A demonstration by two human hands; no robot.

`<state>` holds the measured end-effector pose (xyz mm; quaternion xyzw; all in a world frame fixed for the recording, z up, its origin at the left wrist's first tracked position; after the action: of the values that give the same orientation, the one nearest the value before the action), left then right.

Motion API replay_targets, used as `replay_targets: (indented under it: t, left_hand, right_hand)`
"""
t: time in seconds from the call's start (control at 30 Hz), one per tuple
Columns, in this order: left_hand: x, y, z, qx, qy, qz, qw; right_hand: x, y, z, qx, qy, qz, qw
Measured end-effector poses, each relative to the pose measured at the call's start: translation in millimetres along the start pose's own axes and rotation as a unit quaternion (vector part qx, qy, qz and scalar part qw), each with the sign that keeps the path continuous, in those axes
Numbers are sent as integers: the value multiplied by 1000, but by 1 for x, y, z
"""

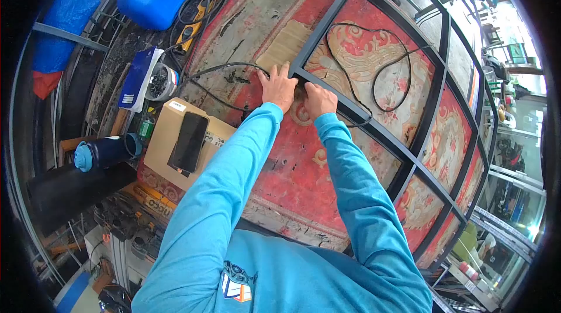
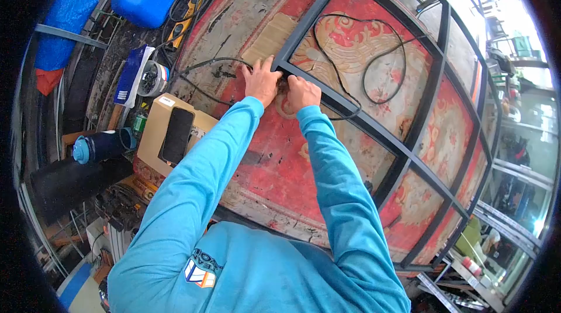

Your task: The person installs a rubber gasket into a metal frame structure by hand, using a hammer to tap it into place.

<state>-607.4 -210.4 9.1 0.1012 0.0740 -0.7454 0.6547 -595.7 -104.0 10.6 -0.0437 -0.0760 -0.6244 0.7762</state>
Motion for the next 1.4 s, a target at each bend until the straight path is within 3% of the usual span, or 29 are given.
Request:
replay_targets:
  t: [0.4, 0.57, 0.9, 0.97, 1.13, 1.23, 1.33, 1.4]
  left_hand:
    - [-6, 3, 0, 3, -9, -12, 1000]
    - [-10, 3, 1, -13, -26, -25, 999]
    - [-15, 1, -8, -2, -51, -45, 998]
    - [-13, 0, -11, 11, -47, -34, 998]
    - [-16, 0, -8, 18, -76, -16, 997]
    - [-3, 10, -1, 23, -17, -39, 999]
    - [7, 20, -7, 20, 150, -31, 988]
    - [5, 18, -6, 13, 91, -43, 995]
  right_hand:
    - [-14, 23, -9, -49, -22, 9, 999]
    - [-10, 24, -17, 13, 16, 14, 1000]
    - [-5, 19, -16, 47, 6, 44, 998]
    - [-1, 17, -18, 63, 4, 84, 995]
    - [2, 6, -28, 92, 42, 82, 991]
    - [-4, 14, -9, 47, -29, 67, 996]
    - [-12, 27, -8, 17, -35, 48, 998]
    - [-14, 31, -11, 7, -25, 48, 999]
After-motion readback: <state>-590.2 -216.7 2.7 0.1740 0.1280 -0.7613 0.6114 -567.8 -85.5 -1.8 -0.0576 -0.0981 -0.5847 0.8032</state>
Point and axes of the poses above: each hand's wrist, its own y-axis away from the middle knuckle, its own z-axis out of the back of the hand, x = y × z, the point moved 10 cm from there along -y, towards the middle knuckle, and after that the axes turned 2 degrees about -x, right-handed, at the moved point
